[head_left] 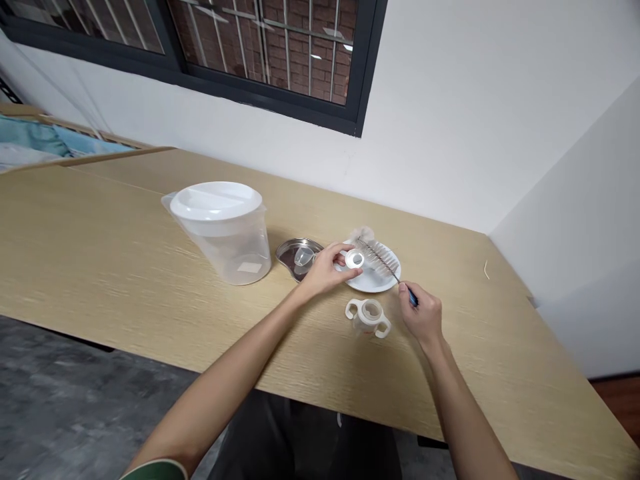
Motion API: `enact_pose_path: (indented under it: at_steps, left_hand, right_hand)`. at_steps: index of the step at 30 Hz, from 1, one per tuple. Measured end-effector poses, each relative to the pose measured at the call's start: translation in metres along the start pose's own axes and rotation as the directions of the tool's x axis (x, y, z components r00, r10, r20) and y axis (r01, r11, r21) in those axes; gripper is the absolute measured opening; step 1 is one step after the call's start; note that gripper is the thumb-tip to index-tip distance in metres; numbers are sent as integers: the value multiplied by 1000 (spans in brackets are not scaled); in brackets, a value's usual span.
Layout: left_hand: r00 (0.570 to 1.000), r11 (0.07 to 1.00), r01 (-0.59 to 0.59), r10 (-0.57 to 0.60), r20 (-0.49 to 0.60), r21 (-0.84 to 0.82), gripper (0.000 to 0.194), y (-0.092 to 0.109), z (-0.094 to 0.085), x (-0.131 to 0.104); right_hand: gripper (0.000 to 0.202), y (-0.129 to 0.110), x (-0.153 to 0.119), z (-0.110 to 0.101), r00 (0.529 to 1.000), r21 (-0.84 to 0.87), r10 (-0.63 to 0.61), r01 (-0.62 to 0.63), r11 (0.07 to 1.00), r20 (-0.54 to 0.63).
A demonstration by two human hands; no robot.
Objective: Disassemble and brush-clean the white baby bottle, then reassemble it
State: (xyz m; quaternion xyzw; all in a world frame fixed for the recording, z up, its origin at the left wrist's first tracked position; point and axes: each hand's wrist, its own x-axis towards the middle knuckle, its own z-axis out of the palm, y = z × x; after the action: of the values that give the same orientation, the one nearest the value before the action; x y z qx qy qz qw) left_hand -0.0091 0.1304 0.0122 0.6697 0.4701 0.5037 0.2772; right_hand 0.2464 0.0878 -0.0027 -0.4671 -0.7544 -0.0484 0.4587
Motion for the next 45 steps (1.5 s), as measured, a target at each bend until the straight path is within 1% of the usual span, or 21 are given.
enact_pose_path:
  at_steps: [4, 7, 10, 13, 15, 17, 22, 24, 28, 31, 34, 37, 39, 42, 45]
  left_hand:
    - [999, 1000, 25, -25, -40, 3, 53, 0, -1, 1]
    - [997, 1000, 20, -18, -75, 17, 53, 1, -3, 1]
    - [996, 1000, -1, 2, -84, 15, 54, 3, -4, 1]
    - [996, 1000, -2, 4, -92, 16, 53, 4, -5, 1]
    - [993, 1000, 7, -6, -118, 9, 54, 3, -6, 2]
    - [991, 1000, 9, -10, -133, -6, 56, 2, -6, 2]
    - [989, 996, -15, 3, -145, -82, 54, -1, -7, 4]
    - [989, 994, -17, 1, -146, -106, 54, -1, -7, 4]
    - [984, 998, -31, 22, -175, -46, 53, 2, -9, 5]
    - [975, 1000, 2, -9, -221, -31, 55, 3, -11, 6]
    - [974, 986, 10, -48, -222, -167, 60, 0, -10, 7]
    - [981, 934, 24, -92, -173, -356, 65, -3, -7, 9]
    - [982, 898, 47, -123, -146, -438, 67, -3, -6, 9]
    - [979, 869, 58, -146, -143, -492, 68, 1, -7, 7]
    - [981, 873, 11, -103, -162, -487, 66, 3, -7, 7]
  right_hand:
    - [30, 1, 0, -1, 999, 20, -38, 38, 999, -8]
    - [29, 1, 0, 0, 999, -7, -49, 49, 999, -6]
    - [29, 2, 0, 0, 998, -62, -26, 23, 998, -57]
    - [27, 3, 0, -1, 995, -38, -20, 16, 999, -97]
    - [27, 4, 0, -1, 996, -11, -44, 43, 999, -76]
    - [26, 5, -1, -1, 997, -18, -59, 58, 998, -53]
    - [27, 8, -1, -1, 997, -54, -5, 0, 999, -81]
    - [27, 8, -1, -1, 997, -33, -12, 10, 999, -72]
    - [27, 7, -1, -1, 998, -29, -55, 54, 998, -25]
    - [28, 8, 0, 0, 998, -68, -27, 23, 997, -64]
    - [27, 9, 0, -1, 995, -52, -1, -5, 999, -101]
    - [27, 8, -1, -1, 997, -5, -44, 44, 999, -56]
    - [27, 7, -2, 1, 998, -7, -60, 60, 998, -22]
    - [29, 8, -2, 3, 999, -68, -7, 4, 998, -41]
    - [32, 10, -1, 4, 996, -94, 37, -44, 995, -75]
